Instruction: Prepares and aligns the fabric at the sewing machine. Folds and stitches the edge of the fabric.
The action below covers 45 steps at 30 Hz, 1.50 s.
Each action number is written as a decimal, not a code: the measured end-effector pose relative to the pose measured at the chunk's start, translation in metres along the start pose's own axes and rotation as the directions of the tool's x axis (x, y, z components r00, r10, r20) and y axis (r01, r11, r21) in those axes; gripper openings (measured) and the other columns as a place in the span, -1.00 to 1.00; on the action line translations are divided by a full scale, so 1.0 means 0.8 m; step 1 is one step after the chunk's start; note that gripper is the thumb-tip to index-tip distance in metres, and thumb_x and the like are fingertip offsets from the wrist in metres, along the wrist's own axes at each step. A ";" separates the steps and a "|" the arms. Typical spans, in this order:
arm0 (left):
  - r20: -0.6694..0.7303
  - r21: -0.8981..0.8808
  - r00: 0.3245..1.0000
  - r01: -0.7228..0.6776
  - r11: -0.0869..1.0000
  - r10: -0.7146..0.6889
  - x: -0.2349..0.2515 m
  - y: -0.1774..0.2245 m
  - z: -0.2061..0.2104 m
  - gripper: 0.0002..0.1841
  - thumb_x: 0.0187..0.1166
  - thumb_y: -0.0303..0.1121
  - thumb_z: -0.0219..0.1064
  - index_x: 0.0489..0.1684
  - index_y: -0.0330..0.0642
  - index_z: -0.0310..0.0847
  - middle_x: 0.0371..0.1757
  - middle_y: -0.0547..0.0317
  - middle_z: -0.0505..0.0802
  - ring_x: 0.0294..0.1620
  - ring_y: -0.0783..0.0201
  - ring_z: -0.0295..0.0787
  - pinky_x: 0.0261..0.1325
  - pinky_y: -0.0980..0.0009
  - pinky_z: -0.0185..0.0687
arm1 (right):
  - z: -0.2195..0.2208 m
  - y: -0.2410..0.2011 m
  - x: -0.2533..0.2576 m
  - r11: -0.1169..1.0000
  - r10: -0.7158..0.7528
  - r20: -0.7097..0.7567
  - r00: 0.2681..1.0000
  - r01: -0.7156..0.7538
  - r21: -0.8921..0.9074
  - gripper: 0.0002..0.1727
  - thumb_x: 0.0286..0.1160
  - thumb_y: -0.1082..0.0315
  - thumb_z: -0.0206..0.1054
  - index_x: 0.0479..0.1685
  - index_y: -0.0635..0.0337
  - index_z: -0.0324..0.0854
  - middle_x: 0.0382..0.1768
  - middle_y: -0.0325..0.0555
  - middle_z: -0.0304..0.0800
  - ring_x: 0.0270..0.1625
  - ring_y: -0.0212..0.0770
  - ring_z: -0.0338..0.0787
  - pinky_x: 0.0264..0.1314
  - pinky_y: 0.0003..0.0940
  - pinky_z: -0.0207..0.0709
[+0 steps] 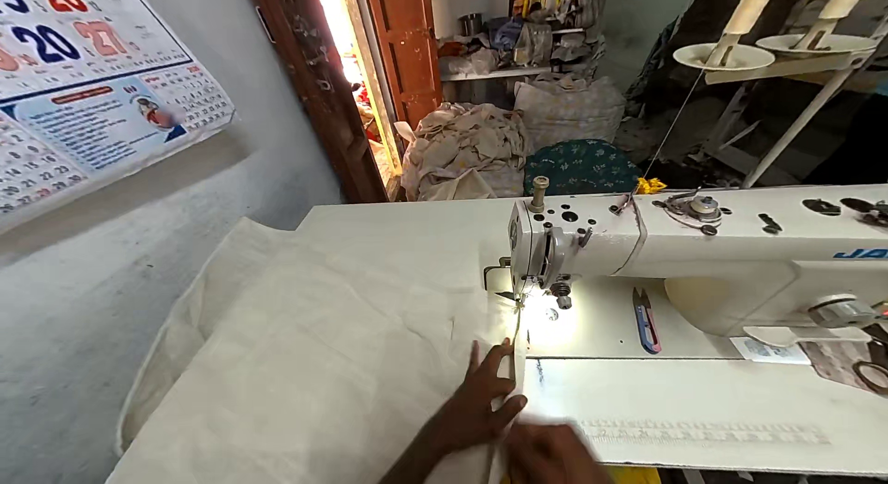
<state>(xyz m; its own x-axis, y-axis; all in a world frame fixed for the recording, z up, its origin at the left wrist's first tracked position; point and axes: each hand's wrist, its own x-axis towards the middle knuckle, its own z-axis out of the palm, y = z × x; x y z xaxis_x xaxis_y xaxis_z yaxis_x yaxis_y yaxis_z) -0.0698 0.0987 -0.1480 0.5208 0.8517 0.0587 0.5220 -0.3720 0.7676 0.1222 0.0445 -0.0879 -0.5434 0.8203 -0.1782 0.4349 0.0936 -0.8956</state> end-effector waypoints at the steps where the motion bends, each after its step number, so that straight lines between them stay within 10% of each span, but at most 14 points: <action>1: -0.076 0.018 0.997 0.017 1.000 -0.016 -0.005 0.004 0.015 -0.59 0.68 -0.08 0.21 0.03 -0.23 0.85 0.73 -0.26 0.43 0.90 -0.22 -0.07 0.69 -0.59 -0.66 | -0.014 0.019 0.032 0.989 0.001 -0.240 0.971 -0.036 -0.142 -0.64 0.69 0.15 0.25 -0.15 0.30 0.78 -0.39 0.00 0.82 -0.32 -0.06 0.82 -0.18 -0.01 0.70; 4: -0.123 0.164 0.987 0.121 0.979 -0.102 -0.002 0.028 0.044 -0.55 0.74 0.01 0.08 0.07 -0.02 0.87 0.74 -0.13 0.45 0.90 -0.20 -0.09 0.57 -0.70 -0.72 | -0.044 0.049 0.122 0.885 -0.068 -0.488 0.870 -0.173 -0.432 -0.66 0.54 0.19 0.40 0.06 0.30 0.75 -0.21 0.14 0.82 -0.18 0.15 0.84 -0.10 0.14 0.68; 6: -0.082 0.268 0.987 0.153 0.951 -0.136 0.015 0.053 0.029 -0.53 0.77 -0.10 0.01 -0.06 -0.18 0.86 0.59 -0.12 0.63 0.77 -0.15 0.29 0.70 -0.56 -0.58 | -0.048 0.050 0.152 0.854 -0.157 -0.534 0.831 -0.157 -0.496 -0.78 0.46 0.40 0.43 -0.04 0.35 0.79 -0.21 0.19 0.82 -0.21 0.17 0.84 -0.13 0.12 0.70; 9: -0.266 0.398 0.961 0.181 0.899 -0.076 0.053 0.052 0.001 -0.54 0.79 -0.17 0.02 -0.18 -0.32 0.81 -0.18 -0.06 0.92 0.05 0.02 0.89 0.64 -0.18 0.26 | -0.027 0.053 0.136 0.857 -0.244 -0.522 0.817 -0.070 -0.511 -0.92 0.36 0.54 0.42 -0.32 0.41 0.80 -0.29 0.22 0.75 -0.30 0.15 0.83 -0.20 0.05 0.74; 14: -0.398 0.629 0.906 0.154 0.762 0.145 0.088 -0.025 0.004 -0.48 0.59 0.21 0.25 0.12 0.01 0.86 0.03 0.19 0.87 -0.06 0.13 0.78 -0.05 0.10 0.56 | -0.088 0.106 0.050 0.912 -0.145 -0.445 0.884 -0.056 -0.407 -0.79 0.51 0.27 0.40 -0.21 0.18 0.91 -0.26 -0.03 0.89 -0.18 -0.10 0.88 -0.05 -0.12 0.77; 18: -0.391 0.690 0.905 0.170 0.704 0.165 0.084 -0.025 0.012 -0.44 0.59 0.25 0.21 0.17 0.01 0.84 0.19 0.14 0.85 -0.04 0.07 0.79 -0.10 0.10 0.59 | -0.203 0.132 -0.038 0.800 -0.157 -0.790 0.593 -0.392 -0.454 -0.56 0.69 0.44 0.19 0.44 0.54 0.54 0.52 0.52 0.50 0.59 0.53 0.46 0.56 0.46 0.32; 21: -0.407 0.707 0.895 0.184 0.683 0.181 0.088 -0.024 0.011 -0.42 0.57 0.26 0.22 0.15 -0.01 0.85 0.16 0.14 0.86 -0.06 0.08 0.79 -0.12 0.12 0.59 | -0.220 0.175 -0.043 0.751 -0.240 -0.842 0.483 -0.458 -0.476 -0.57 0.59 0.61 0.11 0.42 0.54 0.56 0.52 0.49 0.53 0.61 0.53 0.45 0.57 0.48 0.31; 27: -0.399 0.726 0.898 0.187 0.662 0.184 0.079 -0.021 0.017 -0.37 0.56 0.31 0.18 0.18 -0.03 0.84 0.19 0.15 0.87 -0.07 0.10 0.79 -0.08 0.10 0.56 | -0.210 0.193 -0.034 0.761 -0.221 -0.846 0.486 -0.457 -0.461 -0.65 0.59 0.61 0.11 0.22 0.55 0.70 0.37 0.46 0.68 0.47 0.47 0.64 0.44 0.49 0.43; 32: -0.404 0.710 0.891 0.164 0.684 0.206 0.079 -0.020 0.015 -0.40 0.59 0.26 0.19 0.18 -0.04 0.83 0.18 0.14 0.87 -0.06 0.05 0.79 -0.12 0.06 0.56 | -0.202 0.155 -0.038 0.771 -0.262 -0.844 0.468 -0.425 -0.475 -0.52 0.53 0.65 0.09 0.46 0.58 0.51 0.56 0.53 0.45 0.66 0.56 0.36 0.64 0.43 0.23; 36: -0.383 0.468 0.917 0.300 0.831 -0.115 0.082 -0.004 0.011 -0.32 0.55 0.26 0.26 0.36 -0.16 0.64 0.38 0.02 0.72 0.32 -0.06 0.63 0.25 -0.04 0.48 | -0.137 0.118 0.008 0.813 -0.298 -0.729 0.617 -0.236 -0.532 -0.65 0.60 0.52 0.20 0.27 0.49 0.70 0.51 0.51 0.52 0.64 0.62 0.35 0.63 0.45 0.24; 40: -0.052 0.380 0.918 0.382 0.843 -0.393 0.042 0.063 0.022 -0.44 0.60 -0.01 0.25 0.44 -0.21 0.64 0.80 -0.16 0.34 0.81 -0.15 0.19 0.68 -0.05 0.33 | -0.036 0.072 0.093 0.843 -0.208 -0.560 0.802 -0.144 -0.519 -0.67 0.66 0.26 0.27 0.05 0.30 0.84 0.05 0.17 0.82 0.06 0.14 0.85 0.08 0.03 0.76; 45: -0.020 0.292 0.862 0.489 0.822 -0.506 -0.024 0.124 0.057 -0.67 0.74 -0.34 0.13 0.23 -0.23 0.76 0.85 0.04 0.29 0.62 -0.03 0.56 0.26 0.13 0.74 | -0.018 0.032 0.148 0.805 -0.028 -0.530 0.847 -0.295 -0.515 -0.73 0.65 0.42 0.24 0.09 0.38 0.78 0.00 0.21 0.76 -0.17 0.09 0.87 -0.09 -0.07 0.75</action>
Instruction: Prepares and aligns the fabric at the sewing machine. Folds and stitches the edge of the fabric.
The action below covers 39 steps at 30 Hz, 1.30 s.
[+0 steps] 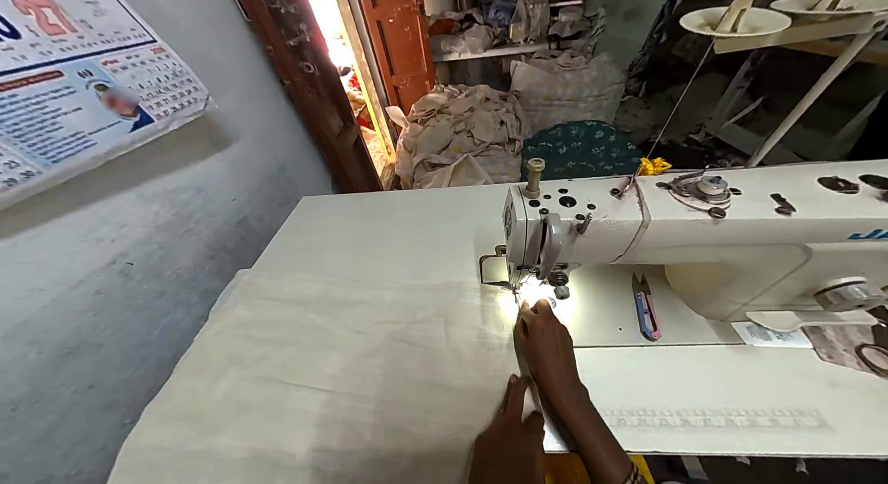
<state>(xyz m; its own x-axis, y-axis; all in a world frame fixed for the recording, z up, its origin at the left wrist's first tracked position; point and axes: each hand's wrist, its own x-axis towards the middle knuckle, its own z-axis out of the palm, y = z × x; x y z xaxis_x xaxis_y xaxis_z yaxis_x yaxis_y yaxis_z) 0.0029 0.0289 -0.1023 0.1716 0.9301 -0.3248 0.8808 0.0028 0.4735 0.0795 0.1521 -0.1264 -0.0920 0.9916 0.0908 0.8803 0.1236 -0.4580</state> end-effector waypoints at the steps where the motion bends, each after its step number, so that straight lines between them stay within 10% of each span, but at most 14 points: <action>1: -0.044 -0.039 0.999 -0.011 0.999 0.010 -0.010 -0.001 0.007 -0.70 0.72 -0.36 0.16 0.13 -0.27 0.79 0.82 0.01 0.36 0.54 -0.05 0.64 0.21 0.13 0.77 | 0.000 0.001 0.000 1.000 -0.003 -0.003 1.000 0.003 0.004 -0.72 0.62 0.43 0.27 0.13 0.36 0.79 0.04 0.21 0.76 -0.16 0.09 0.86 -0.09 -0.08 0.75; 6: -0.157 -0.162 0.986 -0.087 0.983 0.062 -0.025 -0.007 0.030 -0.73 0.70 -0.43 0.17 -0.10 -0.37 0.82 0.73 -0.17 0.46 0.53 -0.15 0.65 0.21 0.10 0.78 | 0.003 0.011 -0.015 0.999 0.017 0.022 1.000 -0.018 0.048 -0.56 0.51 0.37 0.28 0.37 0.22 0.73 0.20 0.16 0.71 -0.13 0.02 0.85 -0.12 -0.08 0.73; 13: -0.142 -0.229 0.981 -0.165 0.959 0.135 -0.028 -0.008 0.028 -0.74 0.69 -0.47 0.18 -0.07 -0.47 0.78 0.72 -0.32 0.42 0.57 -0.22 0.58 0.28 0.07 0.74 | 0.015 0.016 -0.005 0.996 -0.052 -0.230 0.972 0.068 0.060 -0.81 0.48 0.42 0.39 -0.13 0.29 0.90 -0.25 0.10 0.76 -0.36 0.00 0.81 -0.32 -0.11 0.72; 25: -0.264 -0.256 0.927 -0.334 0.907 0.267 -0.023 -0.029 0.043 -0.79 0.55 -0.51 0.30 -0.18 -0.40 0.89 0.62 -0.44 0.52 0.76 -0.60 0.05 0.77 -0.19 0.11 | 0.016 0.025 -0.010 0.988 -0.098 -0.231 0.968 0.122 0.091 -0.83 0.42 0.43 0.42 -0.16 0.29 0.89 -0.31 0.05 0.72 -0.41 -0.08 0.77 -0.34 -0.21 0.71; 30: -0.312 -0.184 0.909 -0.343 0.921 0.276 -0.029 -0.018 0.059 -0.80 0.55 -0.59 0.25 -0.18 -0.48 0.83 0.52 -0.40 0.63 0.66 -0.31 0.44 0.63 0.00 0.44 | 0.012 0.022 -0.012 0.989 -0.093 -0.236 0.967 0.117 0.093 -0.85 0.40 0.46 0.44 -0.19 0.32 0.89 -0.35 0.07 0.72 -0.41 -0.06 0.77 -0.35 -0.19 0.70; 39: -0.481 -0.049 0.843 -0.300 0.953 0.240 -0.014 -0.024 0.074 -0.81 0.56 -0.46 0.30 -0.19 -0.30 0.88 0.46 -0.18 0.74 0.60 -0.19 0.57 0.67 -0.42 0.11 | 0.013 0.033 -0.020 0.989 -0.112 -0.184 0.977 0.128 0.079 -0.80 0.42 0.43 0.40 -0.11 0.27 0.90 -0.33 0.01 0.70 -0.41 -0.12 0.74 -0.35 -0.24 0.69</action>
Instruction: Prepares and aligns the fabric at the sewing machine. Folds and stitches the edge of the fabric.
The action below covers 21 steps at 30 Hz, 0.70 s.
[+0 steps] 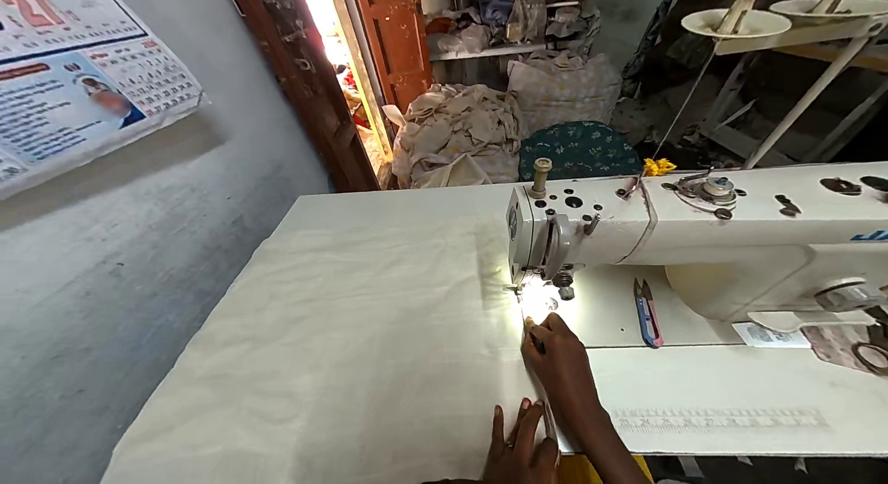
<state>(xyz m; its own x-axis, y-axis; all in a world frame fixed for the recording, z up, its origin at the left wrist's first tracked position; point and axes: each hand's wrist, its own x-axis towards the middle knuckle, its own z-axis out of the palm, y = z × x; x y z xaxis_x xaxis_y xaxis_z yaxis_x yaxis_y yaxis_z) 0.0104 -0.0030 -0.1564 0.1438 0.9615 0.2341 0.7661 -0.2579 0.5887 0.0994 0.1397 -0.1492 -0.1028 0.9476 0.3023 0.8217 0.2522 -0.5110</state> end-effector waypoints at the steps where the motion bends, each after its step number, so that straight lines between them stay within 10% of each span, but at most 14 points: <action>1: -0.004 0.017 1.000 0.014 1.000 -0.014 0.003 -0.001 0.000 -0.81 0.57 -0.45 0.30 -0.18 -0.27 0.88 0.48 -0.14 0.74 0.61 -0.17 0.56 0.67 -0.47 0.03 | -0.002 0.001 -0.005 1.000 0.008 0.014 1.000 -0.008 0.004 -0.79 0.42 0.42 0.40 -0.10 0.26 0.90 -0.32 0.01 0.70 -0.40 -0.12 0.75 -0.34 -0.24 0.70; 12: 0.027 0.137 0.996 -0.083 0.987 0.080 0.071 -0.056 0.009 -0.65 0.79 -0.24 0.04 0.18 -0.07 0.80 0.53 0.06 0.72 0.66 -0.08 0.52 0.60 -0.65 -0.11 | -0.006 -0.006 0.027 1.000 0.006 0.080 0.997 -0.006 0.001 -0.84 0.48 0.43 0.41 -0.20 0.31 0.88 -0.28 0.13 0.72 -0.29 0.02 0.78 -0.21 -0.10 0.70; 21: 0.285 0.034 0.929 -0.256 0.966 0.236 0.131 -0.125 -0.043 -0.55 0.89 -0.20 -0.12 0.59 -0.06 0.51 0.65 0.25 0.62 0.78 0.19 0.34 0.80 -0.38 -0.22 | -0.018 -0.010 0.001 0.997 0.014 0.165 0.986 -0.002 -0.071 -0.80 0.51 0.41 0.35 -0.25 0.30 0.88 -0.27 0.11 0.76 -0.30 0.00 0.82 -0.20 -0.16 0.73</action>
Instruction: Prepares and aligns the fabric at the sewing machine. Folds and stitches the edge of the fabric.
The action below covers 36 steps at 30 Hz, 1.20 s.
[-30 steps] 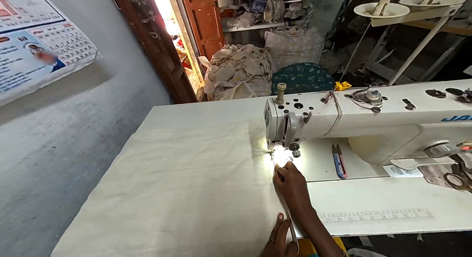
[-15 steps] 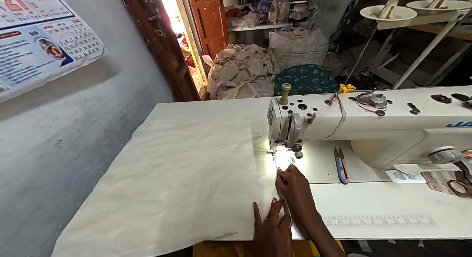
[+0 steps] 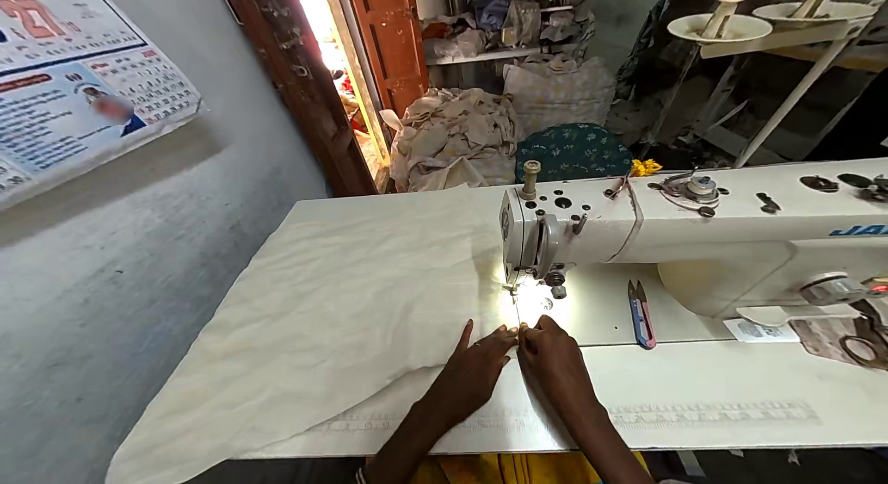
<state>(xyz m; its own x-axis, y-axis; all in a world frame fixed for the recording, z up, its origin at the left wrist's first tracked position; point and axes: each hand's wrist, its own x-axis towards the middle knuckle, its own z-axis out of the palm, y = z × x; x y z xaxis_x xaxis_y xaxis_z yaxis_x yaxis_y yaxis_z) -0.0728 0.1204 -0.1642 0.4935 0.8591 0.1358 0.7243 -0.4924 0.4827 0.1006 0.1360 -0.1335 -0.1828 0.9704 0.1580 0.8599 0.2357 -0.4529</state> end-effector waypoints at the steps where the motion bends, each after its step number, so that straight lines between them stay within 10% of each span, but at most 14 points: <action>1: -0.001 -0.004 0.999 -0.033 0.999 0.033 0.005 -0.009 -0.005 -0.56 0.88 -0.22 -0.10 0.58 -0.04 0.54 0.65 0.26 0.61 0.79 0.20 0.32 0.80 -0.36 -0.20 | 0.004 0.002 -0.001 0.999 -0.035 -0.058 0.998 0.035 -0.002 -0.83 0.46 0.43 0.37 -0.30 0.30 0.88 -0.33 0.09 0.75 -0.36 -0.01 0.81 -0.28 -0.17 0.73; 15: -0.145 0.002 0.964 -0.223 0.975 0.221 0.078 -0.083 -0.035 -0.64 0.73 -0.40 0.07 0.29 -0.16 0.76 0.43 0.21 0.80 0.66 0.20 0.52 0.78 -0.24 0.07 | 0.026 0.040 0.029 0.963 -0.184 -0.205 0.961 0.219 0.159 -0.76 0.44 0.47 0.33 -0.05 0.27 0.89 -0.27 0.03 0.75 -0.27 -0.08 0.80 -0.15 -0.17 0.74; 18: -0.192 0.127 0.966 -0.151 0.980 0.173 0.083 -0.084 -0.029 -0.59 0.74 -0.31 0.05 0.42 -0.14 0.67 0.48 0.11 0.74 0.65 0.10 0.51 0.75 -0.36 0.01 | -0.015 0.085 0.019 0.993 -0.008 -0.270 0.963 0.039 0.112 -0.76 0.55 0.45 0.35 0.06 0.33 0.82 0.09 0.24 0.83 0.15 0.21 0.83 0.24 0.15 0.69; 21: -0.196 0.288 0.977 -0.025 0.957 0.085 0.082 -0.074 -0.032 -0.52 0.73 -0.13 0.06 0.60 0.11 0.56 0.52 0.07 0.65 0.65 -0.03 0.44 0.66 -0.57 -0.17 | -0.060 0.133 0.010 0.966 0.255 -0.343 0.904 -0.254 0.048 -0.49 0.56 0.31 0.42 0.44 0.43 0.61 0.53 0.59 0.43 0.54 0.69 0.38 0.40 0.64 0.26; 26: -0.209 0.441 0.978 0.092 0.893 0.002 0.080 -0.056 -0.035 -0.46 0.66 0.14 0.06 0.56 0.28 0.61 0.33 -0.07 0.70 0.28 -0.13 0.63 0.19 -0.23 0.41 | -0.073 0.180 0.014 0.926 0.280 -0.338 0.899 -0.345 -0.151 -0.69 0.70 0.46 0.20 0.19 0.56 0.64 0.16 0.57 0.63 0.26 0.56 0.65 0.19 0.37 0.59; 36: -0.198 0.474 0.919 0.394 0.787 -0.341 0.037 -0.006 -0.012 -0.31 0.75 0.17 -0.14 0.73 -0.04 0.40 0.30 -0.12 0.73 0.17 -0.08 0.70 0.07 0.01 0.53 | -0.023 0.022 -0.025 0.994 0.111 0.185 0.976 -0.112 -0.002 -0.59 0.73 0.09 0.11 0.24 0.21 0.61 -0.26 0.11 0.83 -0.14 0.17 0.87 -0.11 0.16 0.67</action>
<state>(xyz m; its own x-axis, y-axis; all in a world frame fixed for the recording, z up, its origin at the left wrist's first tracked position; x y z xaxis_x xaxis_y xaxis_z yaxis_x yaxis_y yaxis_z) -0.0661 0.1494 -0.1542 0.1115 0.9850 0.1314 0.9930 -0.1156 0.0235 0.1280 0.1199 -0.1283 -0.1715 0.9834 -0.0585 0.8759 0.1250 -0.4661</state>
